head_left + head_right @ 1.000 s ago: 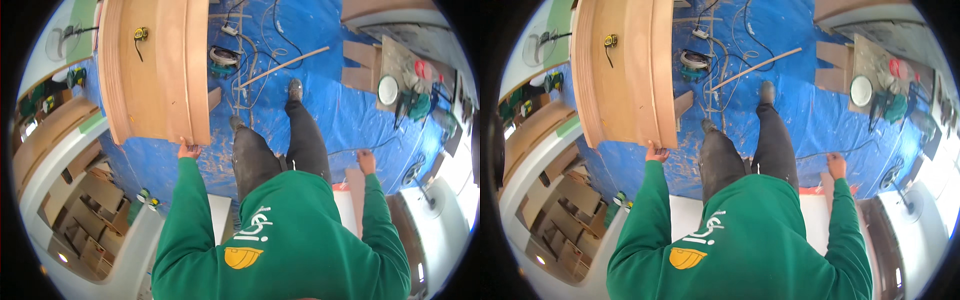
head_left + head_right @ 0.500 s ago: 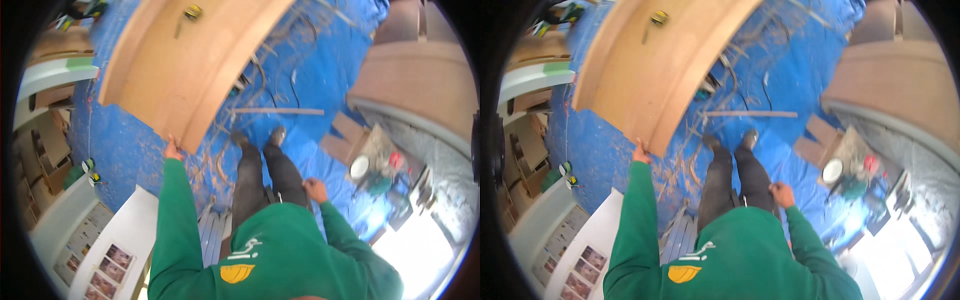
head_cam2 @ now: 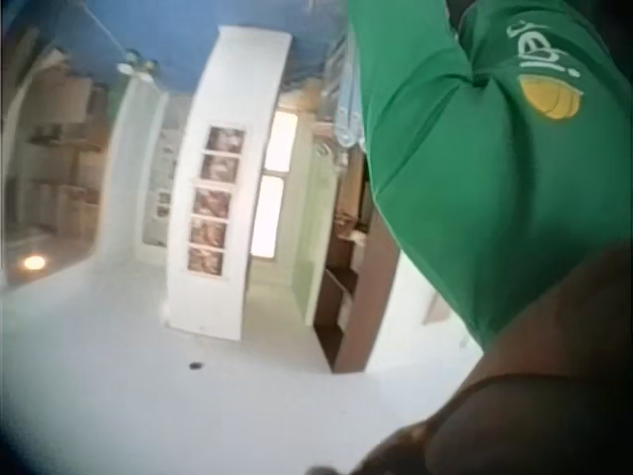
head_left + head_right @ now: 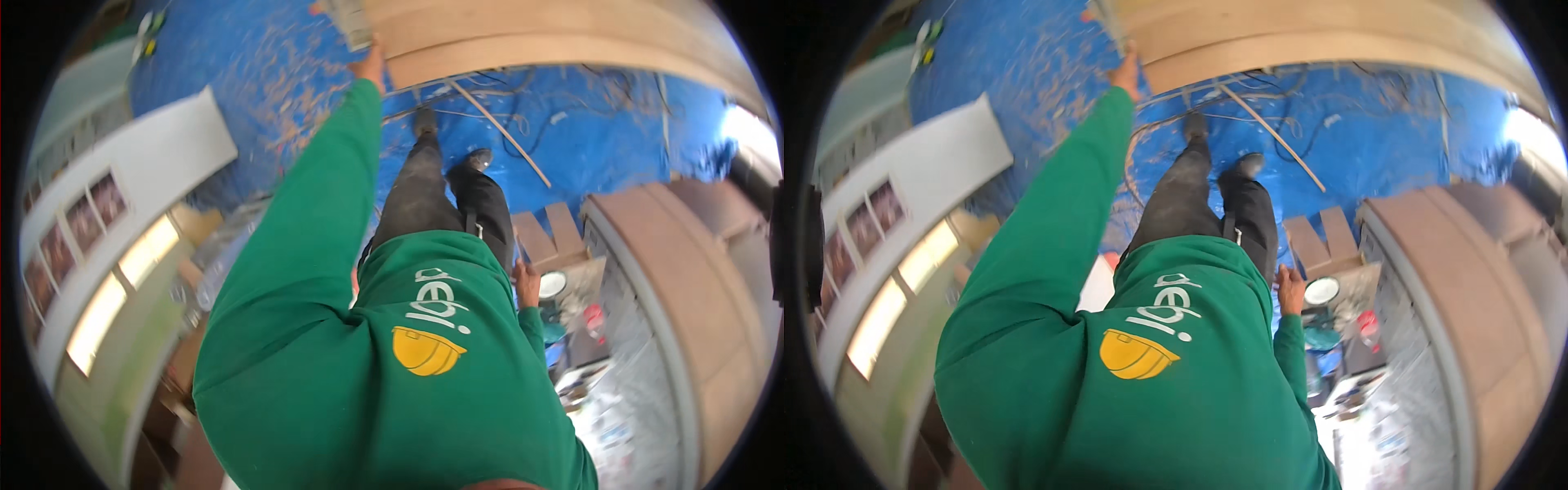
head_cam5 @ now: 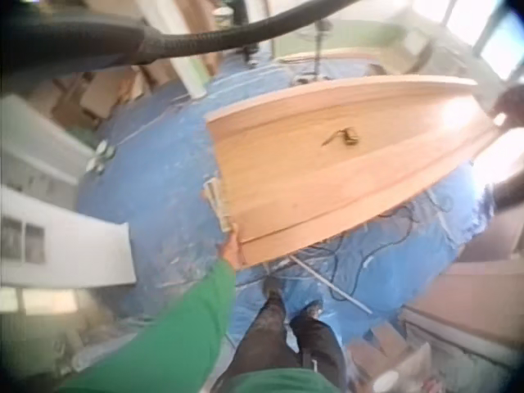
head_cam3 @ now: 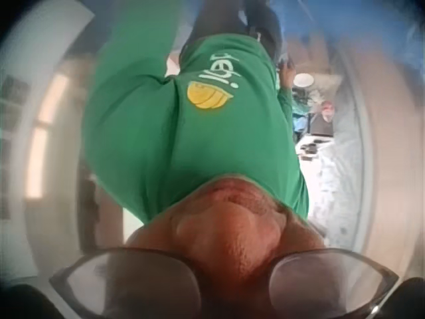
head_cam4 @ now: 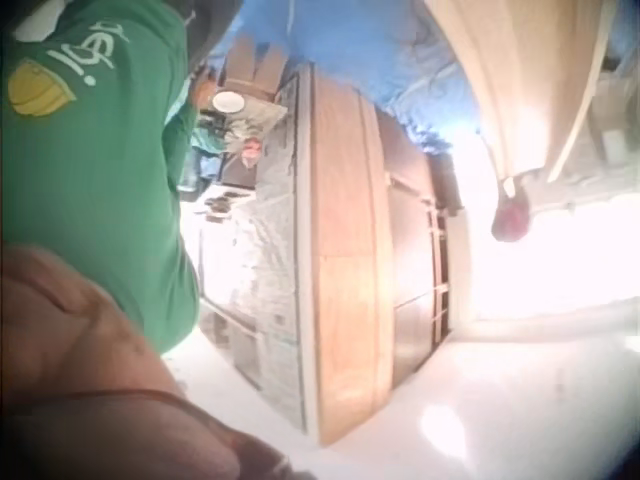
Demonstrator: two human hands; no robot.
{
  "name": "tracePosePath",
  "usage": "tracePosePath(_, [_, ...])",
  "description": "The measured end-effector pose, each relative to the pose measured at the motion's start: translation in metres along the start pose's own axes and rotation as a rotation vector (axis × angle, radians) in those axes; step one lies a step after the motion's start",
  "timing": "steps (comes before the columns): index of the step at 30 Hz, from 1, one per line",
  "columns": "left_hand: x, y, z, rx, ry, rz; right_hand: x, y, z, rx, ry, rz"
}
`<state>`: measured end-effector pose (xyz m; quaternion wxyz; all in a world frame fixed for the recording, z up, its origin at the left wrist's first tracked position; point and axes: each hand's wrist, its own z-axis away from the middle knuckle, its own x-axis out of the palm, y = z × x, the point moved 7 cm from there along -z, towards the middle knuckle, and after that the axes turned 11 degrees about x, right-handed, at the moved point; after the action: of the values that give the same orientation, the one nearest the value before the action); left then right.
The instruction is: The person measures and marks curved wooden panels using a tape measure and pencil. They then use a power drill to fasten the panels together, assembling a curved wooden structure on a blue tarp-covered floor.
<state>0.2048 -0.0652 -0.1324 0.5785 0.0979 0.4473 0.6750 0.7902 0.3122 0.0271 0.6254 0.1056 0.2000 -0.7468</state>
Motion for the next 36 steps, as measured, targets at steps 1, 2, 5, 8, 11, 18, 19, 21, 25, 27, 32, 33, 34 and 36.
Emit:
tracePosePath(1, [-0.019, -0.019, 0.011, -0.014, 0.091, -0.048, -0.009, 0.01, -0.01, -0.171, -0.02, 0.102])
tracePosePath(2, [-0.058, -0.056, 0.018, 0.034, 0.112, -0.129, -0.017, 0.019, -0.021, -0.357, -0.038, 0.199])
tracePosePath(5, [-0.138, -0.185, 0.082, 0.087, -0.214, -0.49, -0.033, 0.034, -0.085, -0.406, -0.099, 0.632])
tracePosePath(8, [-0.227, -0.298, 0.16, -0.066, -0.466, -0.764, -0.06, -0.007, -0.145, -0.397, -0.136, 0.943])
tracePosePath(11, [-0.338, -0.418, 0.29, -0.166, -0.35, -0.84, -0.12, -0.026, -0.244, 0.114, -0.661, 0.146])
tracePosePath(18, [-0.394, -0.551, 0.487, -0.607, 0.057, -0.346, -0.116, -0.254, -0.236, -0.181, -0.144, 0.417])
tracePosePath(19, [-0.35, -0.543, 0.492, -0.651, 0.073, -0.2, -0.12, -0.275, -0.224, -0.264, -0.156, 0.441])
tracePosePath(21, [-0.291, -0.537, 0.504, -0.32, -0.255, -0.263, -0.097, -0.298, -0.194, -0.495, -0.28, 0.574])
tracePosePath(25, [-0.254, -0.562, 0.503, -0.117, -0.52, -0.521, -0.016, -0.267, -0.117, -0.474, -0.423, 0.403])
tracePosePath(27, [-0.256, -0.563, 0.47, -0.055, -0.594, -0.596, 0.0, -0.23, -0.103, -0.451, -0.337, 0.452])
tracePosePath(32, [-0.336, -0.566, 0.366, 0.253, -0.802, -0.933, 0.022, -0.098, -0.086, -0.484, -0.117, 0.746])
tracePosePath(33, [-0.353, -0.561, 0.342, 0.402, -0.86, -1.034, 0.014, -0.062, -0.111, -0.531, -0.089, 0.839])
tracePosePath(34, [-0.353, -0.553, 0.317, 0.561, -0.885, -1.072, -0.004, -0.034, -0.126, -0.61, -0.057, 0.881])
tracePosePath(36, [-0.402, -0.495, 0.305, -0.424, -0.233, 0.117, -0.037, 0.045, -0.129, -0.483, -0.006, 1.007])
